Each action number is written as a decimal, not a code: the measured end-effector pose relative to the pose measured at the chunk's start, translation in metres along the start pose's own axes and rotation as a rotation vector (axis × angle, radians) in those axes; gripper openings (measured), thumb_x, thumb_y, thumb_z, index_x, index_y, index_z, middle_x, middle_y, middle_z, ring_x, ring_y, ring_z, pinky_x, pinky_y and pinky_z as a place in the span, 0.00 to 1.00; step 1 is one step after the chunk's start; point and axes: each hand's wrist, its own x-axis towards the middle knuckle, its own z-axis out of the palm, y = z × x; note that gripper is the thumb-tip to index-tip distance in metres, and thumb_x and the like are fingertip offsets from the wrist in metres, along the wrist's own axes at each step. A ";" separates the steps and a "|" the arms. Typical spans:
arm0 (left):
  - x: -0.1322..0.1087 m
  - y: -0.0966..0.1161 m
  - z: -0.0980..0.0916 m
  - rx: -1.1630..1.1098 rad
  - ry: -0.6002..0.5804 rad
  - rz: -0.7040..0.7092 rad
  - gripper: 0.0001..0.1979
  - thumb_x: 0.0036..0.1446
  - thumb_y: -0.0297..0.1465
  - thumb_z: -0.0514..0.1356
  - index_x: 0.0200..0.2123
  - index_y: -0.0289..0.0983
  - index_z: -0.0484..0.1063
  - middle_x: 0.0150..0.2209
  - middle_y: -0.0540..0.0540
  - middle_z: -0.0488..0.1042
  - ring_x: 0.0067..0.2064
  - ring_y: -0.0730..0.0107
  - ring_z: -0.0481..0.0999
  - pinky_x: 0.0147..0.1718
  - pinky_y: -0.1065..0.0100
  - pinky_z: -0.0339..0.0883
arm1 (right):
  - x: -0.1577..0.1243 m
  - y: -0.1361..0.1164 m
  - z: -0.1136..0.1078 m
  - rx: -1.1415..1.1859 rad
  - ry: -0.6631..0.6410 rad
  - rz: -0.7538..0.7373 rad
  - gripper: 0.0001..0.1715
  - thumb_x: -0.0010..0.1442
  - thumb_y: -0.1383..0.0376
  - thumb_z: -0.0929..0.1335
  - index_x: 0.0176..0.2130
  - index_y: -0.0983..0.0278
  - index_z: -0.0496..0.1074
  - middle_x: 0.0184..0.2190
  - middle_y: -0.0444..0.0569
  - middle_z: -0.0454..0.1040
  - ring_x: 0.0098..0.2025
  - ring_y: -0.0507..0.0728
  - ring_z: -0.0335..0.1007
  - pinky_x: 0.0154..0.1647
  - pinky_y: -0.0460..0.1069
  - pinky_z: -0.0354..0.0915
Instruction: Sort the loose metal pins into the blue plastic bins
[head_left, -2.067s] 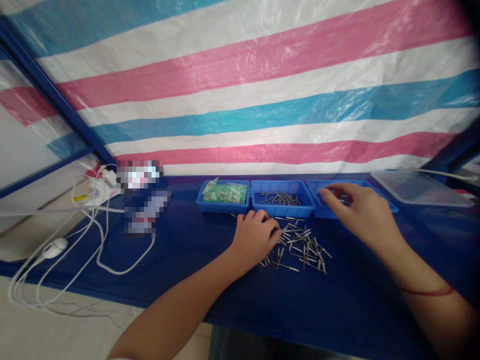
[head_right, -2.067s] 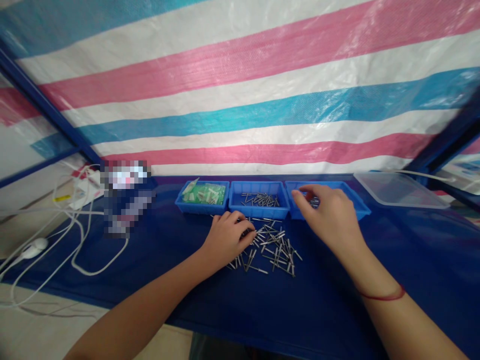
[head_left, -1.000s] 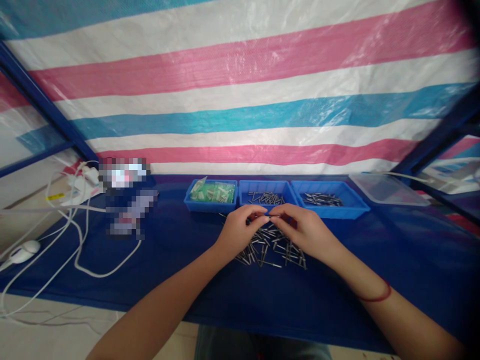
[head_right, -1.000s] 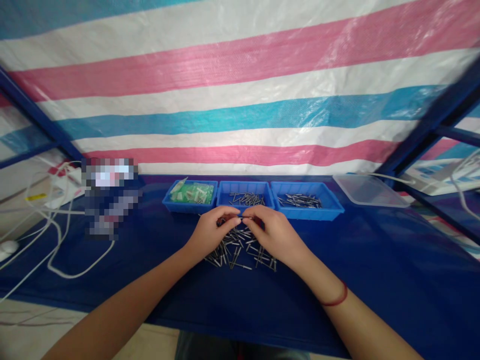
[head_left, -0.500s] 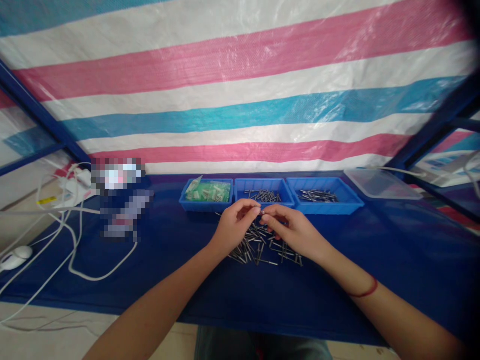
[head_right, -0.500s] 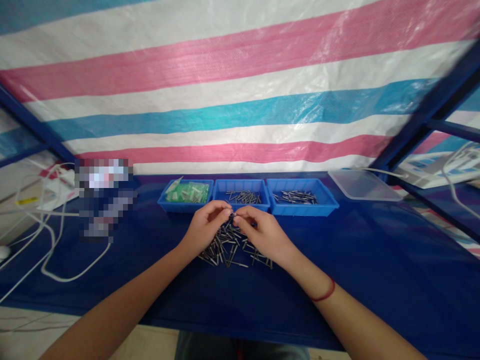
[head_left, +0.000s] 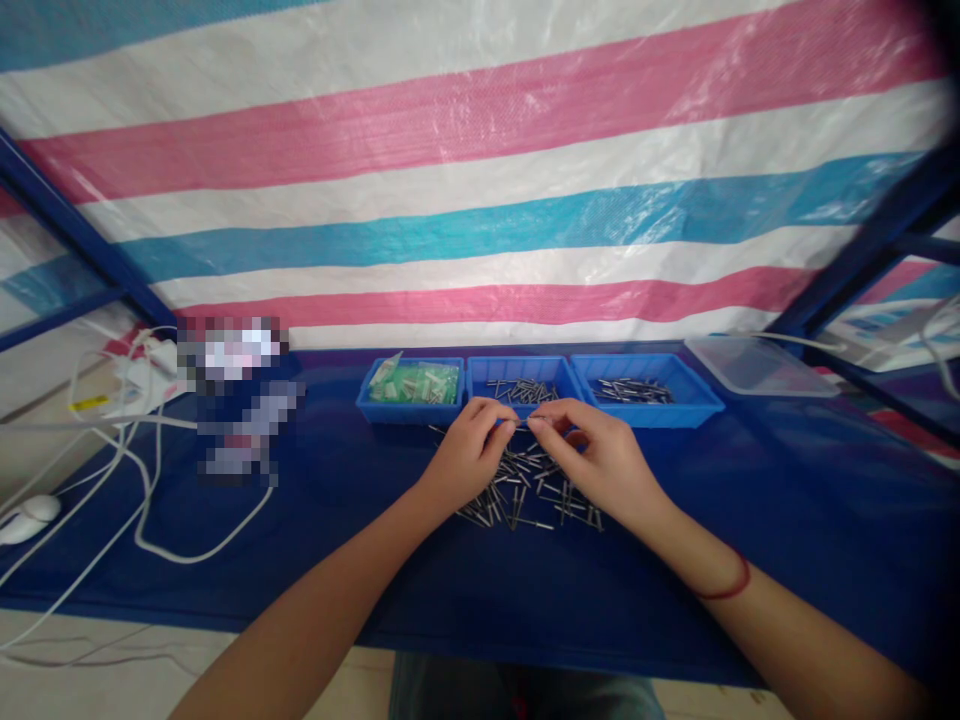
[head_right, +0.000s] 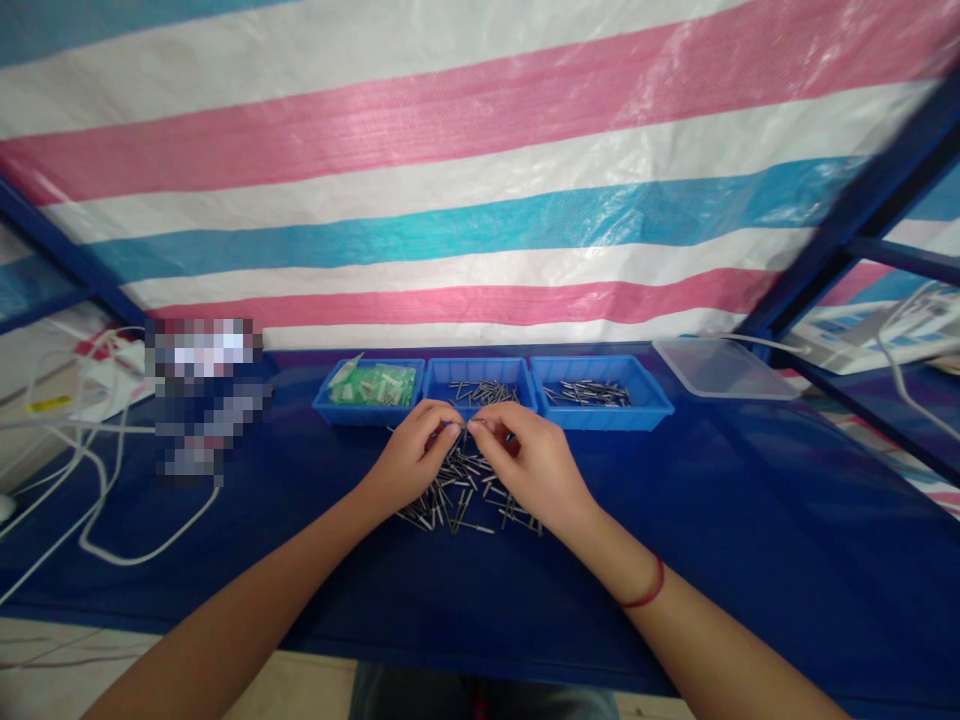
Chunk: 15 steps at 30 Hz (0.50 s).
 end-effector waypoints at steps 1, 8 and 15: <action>0.000 0.000 0.000 0.024 -0.021 0.024 0.10 0.65 0.31 0.50 0.40 0.36 0.70 0.41 0.43 0.69 0.45 0.66 0.70 0.48 0.64 0.64 | 0.000 -0.001 -0.001 -0.035 -0.002 -0.020 0.12 0.62 0.58 0.64 0.36 0.63 0.73 0.30 0.48 0.74 0.30 0.54 0.69 0.29 0.48 0.66; -0.003 0.009 -0.006 0.220 -0.147 0.056 0.13 0.65 0.34 0.51 0.46 0.38 0.72 0.44 0.43 0.70 0.47 0.64 0.69 0.49 0.62 0.61 | 0.016 0.018 -0.038 -0.238 0.302 0.094 0.15 0.62 0.55 0.63 0.35 0.62 0.72 0.28 0.48 0.75 0.28 0.56 0.70 0.30 0.50 0.65; -0.011 0.019 -0.006 0.339 -0.363 0.200 0.22 0.54 0.50 0.60 0.47 0.45 0.74 0.49 0.45 0.70 0.50 0.57 0.65 0.46 0.58 0.55 | 0.028 0.058 -0.076 -0.578 0.380 0.127 0.19 0.60 0.56 0.65 0.41 0.67 0.74 0.32 0.60 0.76 0.30 0.61 0.67 0.34 0.55 0.59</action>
